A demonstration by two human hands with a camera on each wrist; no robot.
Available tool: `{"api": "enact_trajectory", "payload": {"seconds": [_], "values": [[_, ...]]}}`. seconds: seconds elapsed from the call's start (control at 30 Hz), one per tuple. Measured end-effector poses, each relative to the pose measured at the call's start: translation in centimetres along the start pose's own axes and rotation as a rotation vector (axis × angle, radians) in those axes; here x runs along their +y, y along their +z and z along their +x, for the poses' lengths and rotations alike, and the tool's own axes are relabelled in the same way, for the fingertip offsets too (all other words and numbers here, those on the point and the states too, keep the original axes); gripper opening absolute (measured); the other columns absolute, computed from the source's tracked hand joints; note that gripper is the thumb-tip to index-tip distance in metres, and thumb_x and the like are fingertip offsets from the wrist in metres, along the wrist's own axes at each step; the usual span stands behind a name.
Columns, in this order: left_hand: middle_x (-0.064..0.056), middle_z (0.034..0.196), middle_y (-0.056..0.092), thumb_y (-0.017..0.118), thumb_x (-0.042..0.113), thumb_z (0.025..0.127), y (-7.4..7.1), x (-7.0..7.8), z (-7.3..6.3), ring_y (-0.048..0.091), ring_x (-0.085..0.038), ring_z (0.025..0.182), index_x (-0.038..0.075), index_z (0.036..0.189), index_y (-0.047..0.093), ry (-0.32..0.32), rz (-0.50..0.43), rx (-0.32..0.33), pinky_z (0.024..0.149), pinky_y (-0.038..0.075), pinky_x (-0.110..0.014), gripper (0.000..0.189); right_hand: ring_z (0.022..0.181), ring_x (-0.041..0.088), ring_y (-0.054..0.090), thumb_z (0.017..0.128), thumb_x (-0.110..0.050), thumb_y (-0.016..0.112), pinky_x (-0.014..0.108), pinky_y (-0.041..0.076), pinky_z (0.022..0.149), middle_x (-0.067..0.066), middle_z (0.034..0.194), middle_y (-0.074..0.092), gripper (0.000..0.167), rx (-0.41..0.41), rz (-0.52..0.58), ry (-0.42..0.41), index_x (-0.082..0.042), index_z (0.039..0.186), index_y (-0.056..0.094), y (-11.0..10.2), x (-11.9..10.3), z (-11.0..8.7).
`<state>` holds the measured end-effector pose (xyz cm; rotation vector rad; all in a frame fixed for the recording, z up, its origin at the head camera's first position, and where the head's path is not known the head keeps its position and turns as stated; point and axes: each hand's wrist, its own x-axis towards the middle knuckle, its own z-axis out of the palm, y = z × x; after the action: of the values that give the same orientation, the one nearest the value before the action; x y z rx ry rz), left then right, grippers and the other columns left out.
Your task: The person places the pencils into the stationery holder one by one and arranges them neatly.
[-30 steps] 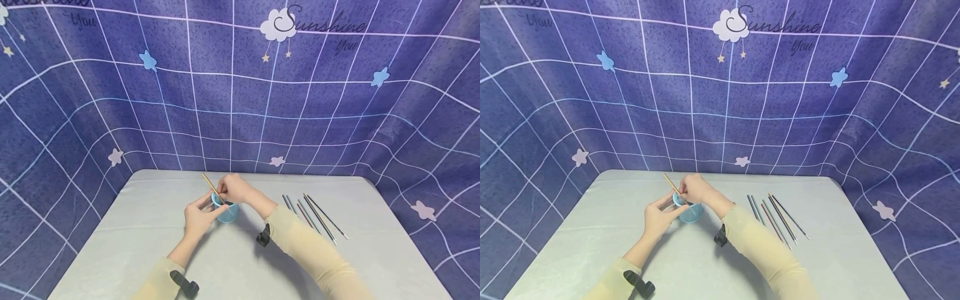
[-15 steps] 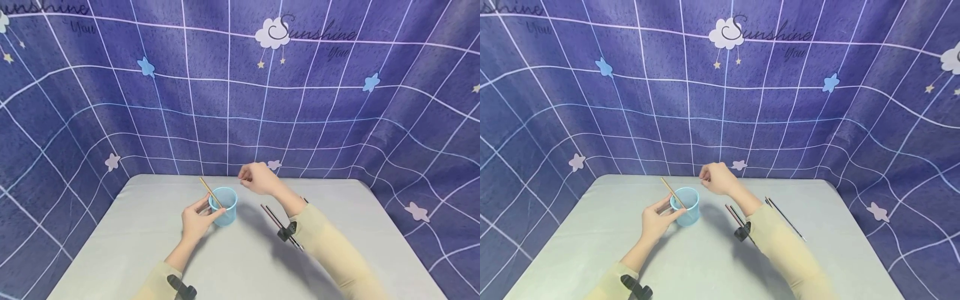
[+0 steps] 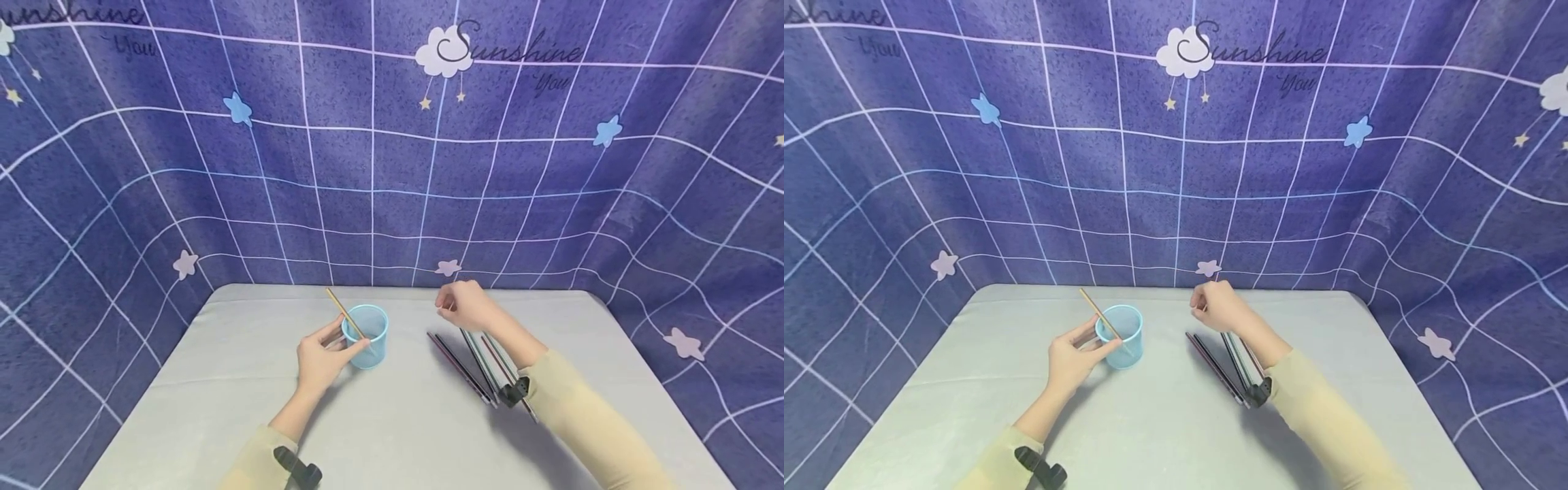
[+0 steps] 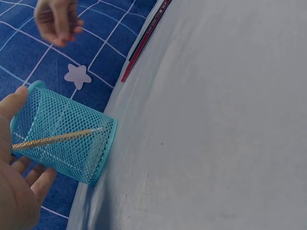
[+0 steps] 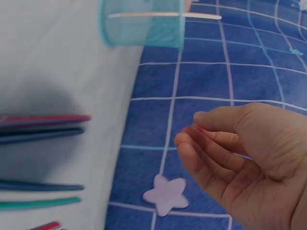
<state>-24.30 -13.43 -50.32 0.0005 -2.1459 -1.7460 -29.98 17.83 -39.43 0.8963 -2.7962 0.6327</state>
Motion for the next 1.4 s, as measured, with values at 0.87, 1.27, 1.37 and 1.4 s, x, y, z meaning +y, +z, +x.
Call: {"api": "enact_trajectory", "payload": {"seconds": [0.87,1.27,1.37,1.4], "values": [[-0.024,0.127,0.075,0.104,0.026,0.067,0.9,-0.1,-0.2,0.077,-0.039,0.115,0.002,0.132,0.072,0.029,0.042,0.066,0.087,0.067,-0.031,0.077,0.065,0.004,0.063,0.087,-0.004,0.082,0.016,0.057,0.061,-0.001,0.075,0.074,0.008,-0.177,-0.049,0.010,-0.006,0.084,0.075,6.1,1.9,-6.1],[-0.022,0.129,0.075,0.104,0.029,0.067,0.8,-0.1,0.0,0.077,-0.038,0.115,0.003,0.132,0.073,0.011,0.023,0.062,0.089,0.067,-0.033,0.077,0.056,0.006,0.061,0.088,-0.003,0.082,0.021,0.061,0.057,0.000,0.069,0.072,0.015,-0.196,-0.049,0.123,-0.009,0.075,0.075,6.6,0.9,-6.1],[-0.023,0.129,0.075,0.105,0.027,0.066,0.8,-0.1,0.0,0.077,-0.039,0.115,0.003,0.132,0.073,0.009,0.018,0.061,0.089,0.068,-0.034,0.077,0.058,0.007,0.063,0.086,-0.002,0.082,0.022,0.062,0.060,0.000,0.070,0.073,0.013,-0.191,-0.056,0.112,-0.009,0.076,0.076,6.7,1.1,-6.0],[-0.023,0.129,0.075,0.105,0.026,0.065,0.8,-0.1,-0.1,0.077,-0.040,0.114,0.003,0.131,0.073,0.007,0.015,0.061,0.089,0.068,-0.034,0.077,0.060,0.008,0.064,0.085,-0.001,0.082,0.023,0.062,0.061,0.001,0.071,0.074,0.012,-0.189,-0.055,0.107,-0.008,0.077,0.077,6.7,1.1,-6.0]]}}
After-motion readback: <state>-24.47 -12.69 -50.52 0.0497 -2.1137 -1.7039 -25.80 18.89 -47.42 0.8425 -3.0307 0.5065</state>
